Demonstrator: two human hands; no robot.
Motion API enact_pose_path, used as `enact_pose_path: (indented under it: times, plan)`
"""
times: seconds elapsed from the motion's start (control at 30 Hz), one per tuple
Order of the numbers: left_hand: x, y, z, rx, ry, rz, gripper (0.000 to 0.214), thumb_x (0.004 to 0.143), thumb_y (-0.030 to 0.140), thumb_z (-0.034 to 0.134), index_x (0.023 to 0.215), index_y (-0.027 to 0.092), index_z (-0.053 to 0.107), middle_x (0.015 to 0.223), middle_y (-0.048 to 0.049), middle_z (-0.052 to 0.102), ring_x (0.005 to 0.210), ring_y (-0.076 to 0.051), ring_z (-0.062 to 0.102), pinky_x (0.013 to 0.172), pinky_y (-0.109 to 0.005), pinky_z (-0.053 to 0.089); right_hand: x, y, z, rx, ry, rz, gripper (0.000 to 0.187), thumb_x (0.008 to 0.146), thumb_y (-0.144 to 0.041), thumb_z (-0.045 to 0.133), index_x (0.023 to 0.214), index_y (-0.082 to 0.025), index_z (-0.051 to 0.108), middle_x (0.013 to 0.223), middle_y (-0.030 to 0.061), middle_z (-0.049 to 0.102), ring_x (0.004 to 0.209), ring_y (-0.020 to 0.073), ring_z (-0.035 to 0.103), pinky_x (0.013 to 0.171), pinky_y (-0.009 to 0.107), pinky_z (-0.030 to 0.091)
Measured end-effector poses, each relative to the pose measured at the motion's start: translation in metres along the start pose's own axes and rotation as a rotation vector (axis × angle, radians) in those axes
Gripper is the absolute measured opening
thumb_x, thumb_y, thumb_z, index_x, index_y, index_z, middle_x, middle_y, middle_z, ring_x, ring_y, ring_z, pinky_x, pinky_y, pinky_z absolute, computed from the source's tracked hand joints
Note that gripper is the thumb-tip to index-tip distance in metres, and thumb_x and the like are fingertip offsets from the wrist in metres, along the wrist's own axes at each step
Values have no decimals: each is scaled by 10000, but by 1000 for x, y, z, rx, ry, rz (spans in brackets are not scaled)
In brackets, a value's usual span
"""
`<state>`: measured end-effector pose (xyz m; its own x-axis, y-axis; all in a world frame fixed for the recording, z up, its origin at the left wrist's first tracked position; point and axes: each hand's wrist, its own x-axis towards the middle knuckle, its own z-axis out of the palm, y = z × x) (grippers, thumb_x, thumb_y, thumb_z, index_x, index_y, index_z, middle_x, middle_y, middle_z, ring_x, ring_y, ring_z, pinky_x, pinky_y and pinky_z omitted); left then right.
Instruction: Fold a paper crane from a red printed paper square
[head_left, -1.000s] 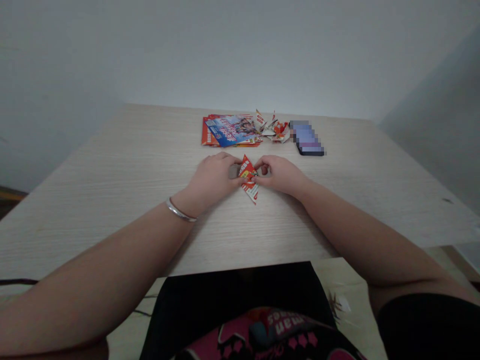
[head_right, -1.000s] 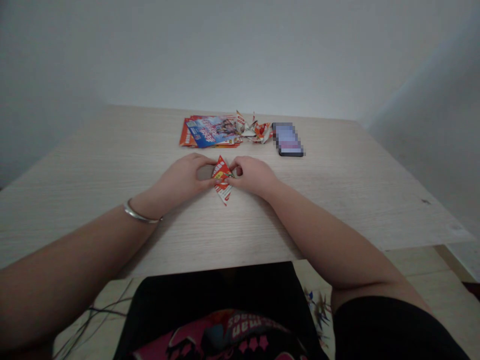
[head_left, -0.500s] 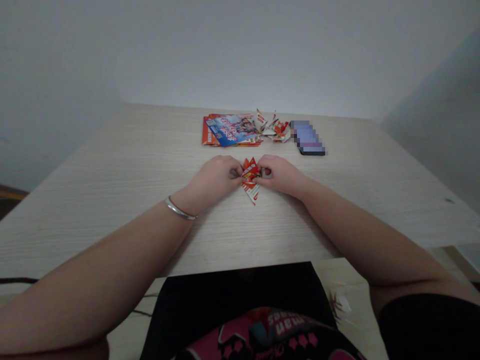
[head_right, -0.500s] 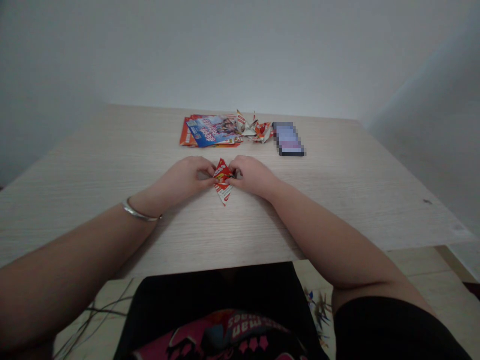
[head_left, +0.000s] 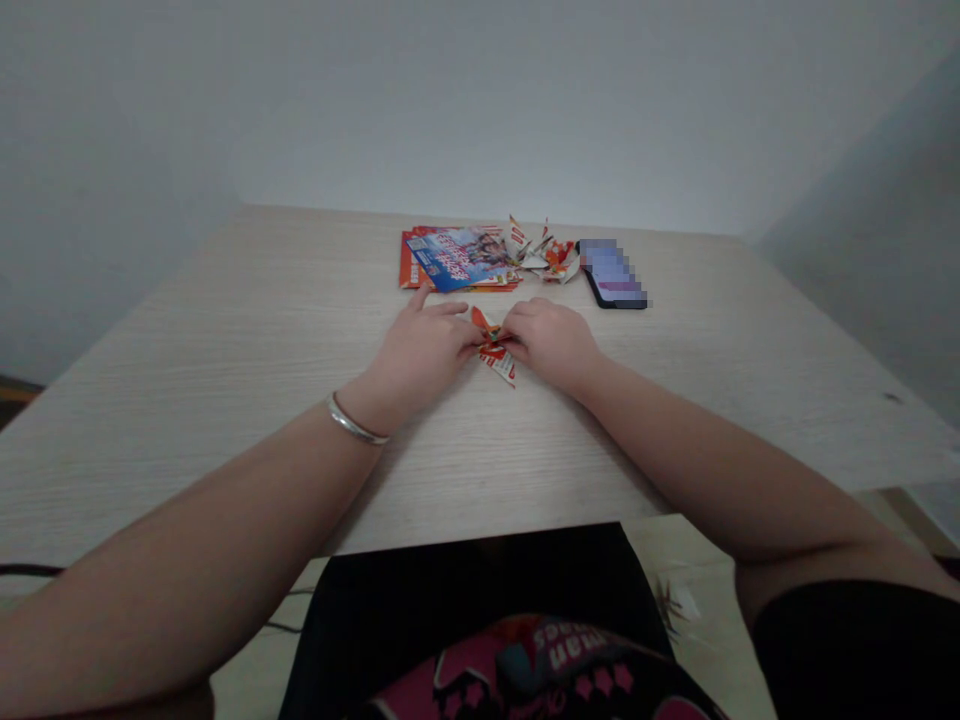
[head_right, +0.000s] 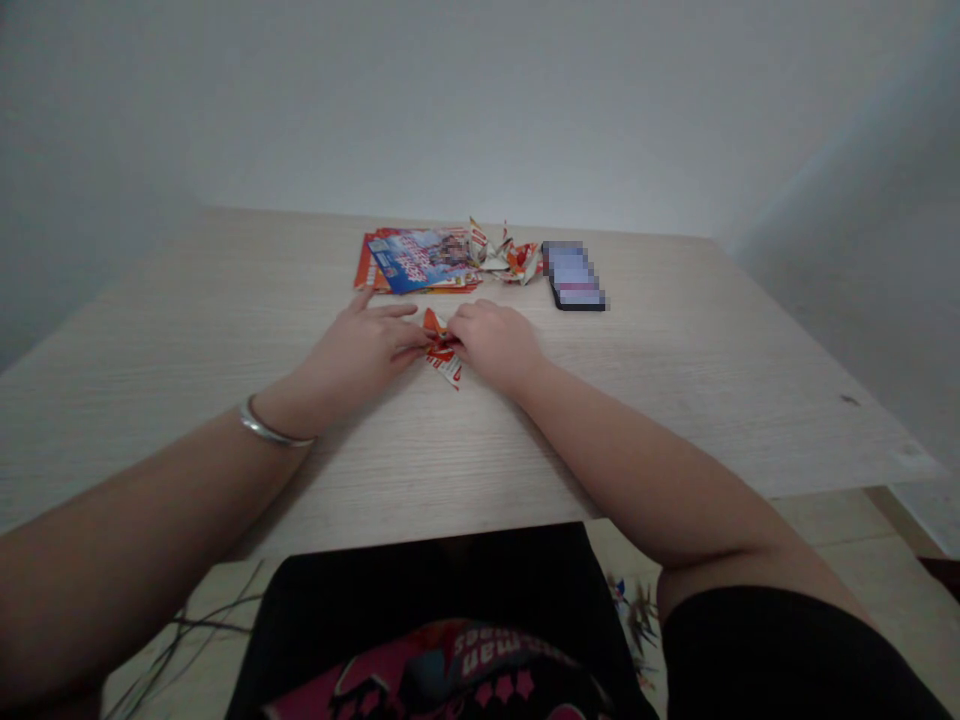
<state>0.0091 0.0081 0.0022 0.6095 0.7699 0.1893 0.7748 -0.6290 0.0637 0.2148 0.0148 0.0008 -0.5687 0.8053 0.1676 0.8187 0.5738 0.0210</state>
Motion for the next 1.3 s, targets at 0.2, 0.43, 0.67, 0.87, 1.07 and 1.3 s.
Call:
enact_pose_path:
  times: [0.2, 0.43, 0.67, 0.87, 1.07, 1.3]
  plan:
    - [-4, 5, -4, -87, -159, 37, 362, 999, 189, 452, 1207, 147, 745, 1332, -129, 735, 1240, -257, 688, 1127, -414, 517, -2, -2, -5, 37, -84, 34, 269, 1023, -212, 552, 1116, -159, 799, 1181, 122, 771, 1114, 265, 686, 877, 360, 476]
    - [-11, 6, -7, -97, -285, 85, 554, 989, 281, 507, 1497, 61, 540, 1595, -215, 528, 1481, -282, 521, 1262, -406, 375, -12, 9, -10, 124, -151, -54, 421, 965, -101, 522, 1272, -225, 782, 1391, 68, 727, 1233, 245, 669, 949, 350, 508]
    - [-21, 15, -3, -3, -343, 52, 755, 1048, 493, 375, 1583, -40, 393, 1704, -285, 288, 1604, -372, 302, 1311, -470, 254, -17, 1, -13, 117, -79, -30, 296, 1016, -309, 566, 1111, -224, 833, 1237, 89, 792, 1082, 233, 714, 872, 339, 516]
    - [-23, 20, -11, 33, -349, 10, 741, 1044, 483, 361, 1574, -32, 410, 1676, -289, 359, 1552, -381, 404, 1280, -479, 308, -11, -5, -8, -5, -98, -38, 371, 1030, -409, 578, 1178, -151, 800, 1294, 145, 765, 1149, 302, 719, 905, 404, 505]
    - [-22, 15, -19, 24, -372, 16, 672, 1033, 468, 410, 1480, -18, 537, 1572, -292, 516, 1445, -387, 537, 1227, -484, 388, -5, 4, 5, -63, -55, -110, 353, 1060, -310, 523, 1292, -162, 745, 1440, 148, 695, 1277, 300, 671, 1062, 456, 455]
    - [-11, -6, -14, -69, -346, 117, 584, 1031, 411, 407, 1491, 84, 554, 1622, -186, 505, 1565, -295, 389, 1304, -429, 255, -7, 19, 17, 20, -16, -83, 475, 1069, -368, 511, 1462, -136, 641, 1600, 184, 542, 1443, 310, 553, 1195, 456, 422]
